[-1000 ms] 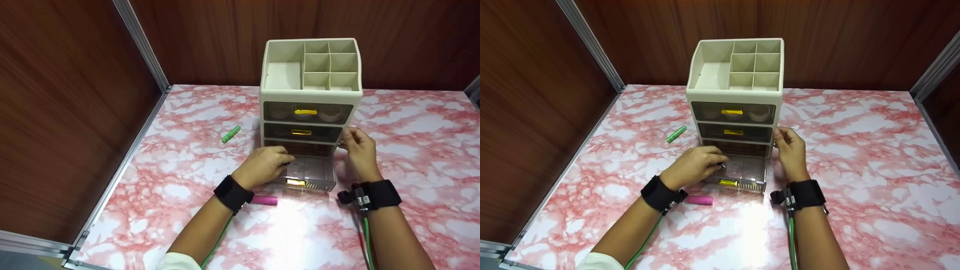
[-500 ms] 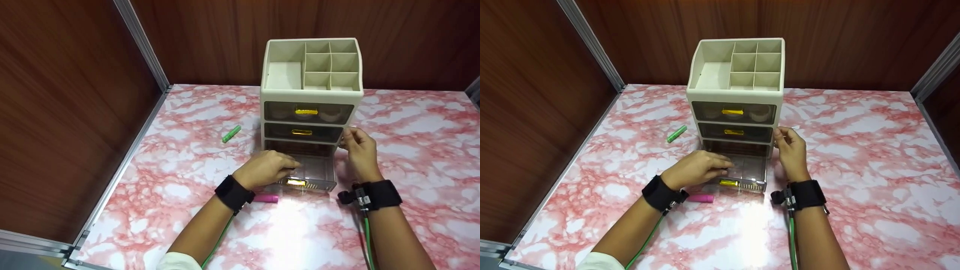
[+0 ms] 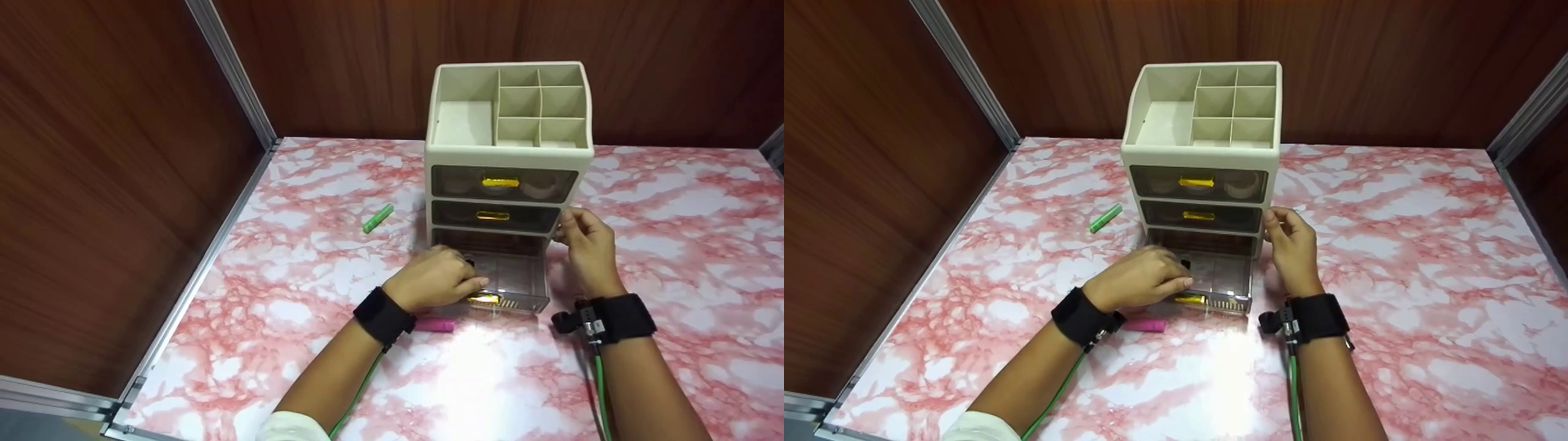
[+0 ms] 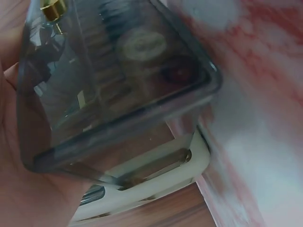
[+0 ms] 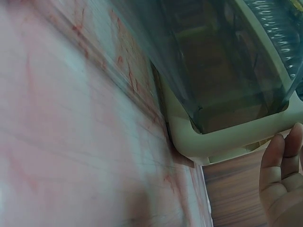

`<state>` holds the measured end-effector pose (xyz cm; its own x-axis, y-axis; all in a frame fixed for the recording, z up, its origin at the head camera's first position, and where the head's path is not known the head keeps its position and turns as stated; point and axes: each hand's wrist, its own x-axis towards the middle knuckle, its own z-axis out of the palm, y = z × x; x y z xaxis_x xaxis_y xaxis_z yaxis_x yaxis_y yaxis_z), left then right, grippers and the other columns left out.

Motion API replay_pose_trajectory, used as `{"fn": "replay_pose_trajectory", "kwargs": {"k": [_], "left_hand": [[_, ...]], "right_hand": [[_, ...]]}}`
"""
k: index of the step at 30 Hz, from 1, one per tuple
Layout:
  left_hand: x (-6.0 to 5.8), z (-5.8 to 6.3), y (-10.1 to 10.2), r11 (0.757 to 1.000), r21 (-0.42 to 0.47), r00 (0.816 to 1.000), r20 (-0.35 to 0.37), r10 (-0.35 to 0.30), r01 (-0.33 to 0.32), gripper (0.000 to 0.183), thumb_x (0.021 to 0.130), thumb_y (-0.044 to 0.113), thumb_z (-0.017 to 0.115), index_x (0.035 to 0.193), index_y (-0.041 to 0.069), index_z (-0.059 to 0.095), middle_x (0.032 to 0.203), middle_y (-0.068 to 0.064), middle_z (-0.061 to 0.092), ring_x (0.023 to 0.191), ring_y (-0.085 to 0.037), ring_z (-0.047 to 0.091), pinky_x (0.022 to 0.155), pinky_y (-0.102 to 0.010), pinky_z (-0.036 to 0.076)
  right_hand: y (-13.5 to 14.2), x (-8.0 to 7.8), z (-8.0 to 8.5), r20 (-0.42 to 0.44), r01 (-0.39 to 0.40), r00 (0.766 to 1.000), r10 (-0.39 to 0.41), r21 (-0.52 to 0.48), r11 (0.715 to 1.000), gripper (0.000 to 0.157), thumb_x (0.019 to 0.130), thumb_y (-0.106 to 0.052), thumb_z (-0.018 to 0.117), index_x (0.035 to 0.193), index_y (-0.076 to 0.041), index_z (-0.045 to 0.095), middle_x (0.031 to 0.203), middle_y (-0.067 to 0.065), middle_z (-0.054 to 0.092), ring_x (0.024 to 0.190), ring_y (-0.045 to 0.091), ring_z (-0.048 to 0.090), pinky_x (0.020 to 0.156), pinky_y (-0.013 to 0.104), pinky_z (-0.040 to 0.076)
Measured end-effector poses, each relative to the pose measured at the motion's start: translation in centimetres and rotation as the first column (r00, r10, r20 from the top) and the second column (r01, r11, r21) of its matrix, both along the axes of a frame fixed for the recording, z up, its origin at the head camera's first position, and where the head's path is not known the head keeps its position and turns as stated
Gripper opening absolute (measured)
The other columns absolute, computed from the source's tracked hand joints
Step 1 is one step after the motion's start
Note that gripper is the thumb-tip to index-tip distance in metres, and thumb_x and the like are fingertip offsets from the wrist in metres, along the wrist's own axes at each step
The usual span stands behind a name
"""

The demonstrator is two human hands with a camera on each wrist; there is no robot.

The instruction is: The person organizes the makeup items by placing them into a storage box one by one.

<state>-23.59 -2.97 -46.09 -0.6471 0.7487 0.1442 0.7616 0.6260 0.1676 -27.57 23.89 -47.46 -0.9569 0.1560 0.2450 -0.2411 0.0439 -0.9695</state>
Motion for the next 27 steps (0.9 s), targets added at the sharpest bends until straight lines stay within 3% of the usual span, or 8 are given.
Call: {"fn": "replay_pose_trajectory", "kwargs": {"k": [6, 11, 14, 22, 27], "left_hand": [[-0.1, 0.3, -0.4, 1.0, 0.024, 1.0, -0.029, 0.006, -0.005, 0.047, 0.101, 0.041, 0.05, 0.059, 0.021, 0.054, 0.056, 0.01, 0.049, 0.057, -0.007, 0.05, 0.078, -0.033, 0.045], [-0.1, 0.4, -0.4, 0.999, 0.035, 0.999, -0.052, 0.017, -0.015, 0.042, 0.101, 0.041, 0.05, 0.064, 0.023, 0.058, 0.061, 0.014, 0.052, 0.066, -0.007, 0.054, 0.095, -0.039, 0.04], [0.0, 0.5, -0.4, 0.999, 0.032, 0.998, -0.053, 0.023, -0.021, 0.041, 0.101, 0.042, 0.051, 0.065, 0.023, 0.058, 0.062, 0.014, 0.053, 0.067, -0.007, 0.055, 0.098, -0.041, 0.038], [0.4, 2.0, -0.4, 0.998, 0.053, 0.996, -0.087, -0.018, 0.023, 0.034, 0.099, 0.033, 0.057, 0.068, 0.019, 0.056, 0.061, 0.01, 0.051, 0.058, -0.005, 0.049, 0.065, -0.03, 0.045], [1.8, 3.3, -0.4, 0.997, 0.078, 0.995, -0.094, -0.02, 0.028, 0.024, 0.098, 0.03, 0.058, 0.078, 0.019, 0.065, 0.069, 0.013, 0.055, 0.062, -0.001, 0.05, 0.061, -0.024, 0.044]], "right_hand": [[-0.6, 1.0, 1.4, -0.019, -0.007, 1.0, 0.007, 0.024, 1.0, 0.017, 0.098, -0.021, 0.059, 0.095, -0.007, 0.068, 0.076, 0.006, 0.061, 0.071, 0.015, 0.06, 0.072, 0.024, 0.053], [-0.1, 0.3, 0.6, -0.004, -0.001, 1.0, 0.001, 0.029, 1.0, 0.018, 0.098, -0.021, 0.059, 0.096, -0.006, 0.068, 0.077, 0.005, 0.061, 0.072, 0.015, 0.06, 0.072, 0.024, 0.054], [0.1, -0.1, 0.2, 0.001, -0.004, 1.0, 0.004, 0.026, 1.0, 0.018, 0.099, -0.021, 0.059, 0.097, -0.005, 0.068, 0.077, 0.006, 0.061, 0.072, 0.015, 0.06, 0.072, 0.024, 0.054], [0.6, -0.7, -0.6, -0.003, 0.0, 1.0, 0.0, 0.009, 1.0, 0.018, 0.098, -0.02, 0.058, 0.099, -0.005, 0.068, 0.077, 0.008, 0.061, 0.072, 0.017, 0.059, 0.072, 0.025, 0.054], [0.4, -0.4, -0.8, 0.005, -0.004, 1.0, 0.004, -0.006, 1.0, 0.018, 0.098, -0.02, 0.058, 0.101, -0.005, 0.068, 0.079, 0.005, 0.062, 0.073, 0.016, 0.059, 0.072, 0.025, 0.053]]}}
